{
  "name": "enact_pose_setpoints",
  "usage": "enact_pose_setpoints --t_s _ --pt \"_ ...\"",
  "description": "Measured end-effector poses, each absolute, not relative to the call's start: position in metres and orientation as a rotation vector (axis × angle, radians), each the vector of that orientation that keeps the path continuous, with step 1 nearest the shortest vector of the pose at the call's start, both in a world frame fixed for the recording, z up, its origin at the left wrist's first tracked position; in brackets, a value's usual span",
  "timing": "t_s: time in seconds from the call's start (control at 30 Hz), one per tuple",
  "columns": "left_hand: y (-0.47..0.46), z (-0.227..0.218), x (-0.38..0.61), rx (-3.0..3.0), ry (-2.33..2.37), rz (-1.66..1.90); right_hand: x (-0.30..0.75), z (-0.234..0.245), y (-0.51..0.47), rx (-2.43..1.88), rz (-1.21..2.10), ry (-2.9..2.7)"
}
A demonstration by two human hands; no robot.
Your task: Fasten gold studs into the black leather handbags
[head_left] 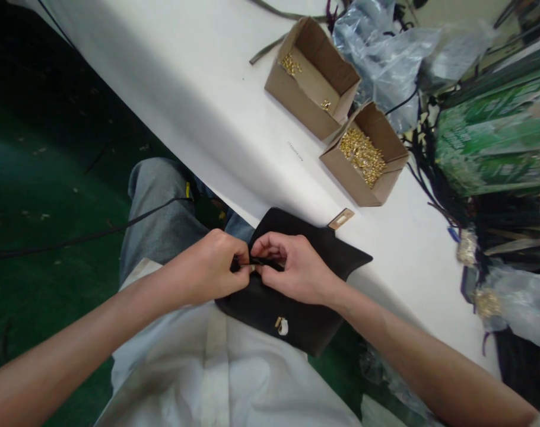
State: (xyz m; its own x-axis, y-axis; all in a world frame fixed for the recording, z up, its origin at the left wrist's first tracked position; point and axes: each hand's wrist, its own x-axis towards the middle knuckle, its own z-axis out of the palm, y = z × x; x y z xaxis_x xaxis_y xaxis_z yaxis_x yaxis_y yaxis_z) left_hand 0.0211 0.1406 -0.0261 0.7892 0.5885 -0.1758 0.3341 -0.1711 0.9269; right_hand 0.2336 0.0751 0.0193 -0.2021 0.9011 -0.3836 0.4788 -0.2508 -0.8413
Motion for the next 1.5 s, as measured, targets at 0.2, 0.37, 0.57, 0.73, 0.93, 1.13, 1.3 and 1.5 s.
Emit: enact_pose_setpoints --t_s 0.2,0.37,0.57,0.73,0.93,1.13,1.3,1.5 --pt "0.144 -0.032 0.023 1.791 0.718 0.357 0.238 0.013 0.079 -1.604 1.515 -1.507" --pt "0.141 -0.035 0.022 1.780 0.736 0.404 0.237 0.010 0.079 -1.606 1.561 -1.399" --pt "0.142 -0.048 0.024 1.565 0.757 0.329 0.234 0.006 0.077 -1.651 1.562 -1.302" --pt "0.143 -0.058 0.028 1.454 0.757 0.274 0.234 0.001 0.075 -1.704 1.530 -1.290" --pt "0.141 -0.055 0.033 1.510 0.805 0.287 0.234 0.000 0.074 -1.737 1.498 -1.328" --pt "0.135 -0.050 0.031 1.554 0.813 0.315 0.233 0.000 0.073 -1.725 1.489 -1.357" --pt "0.135 -0.040 0.030 1.636 0.817 0.280 0.237 0.004 0.075 -1.665 1.585 -1.358" --pt "0.135 -0.028 0.035 1.684 0.820 0.343 0.241 0.015 0.086 -1.693 1.701 -1.307"
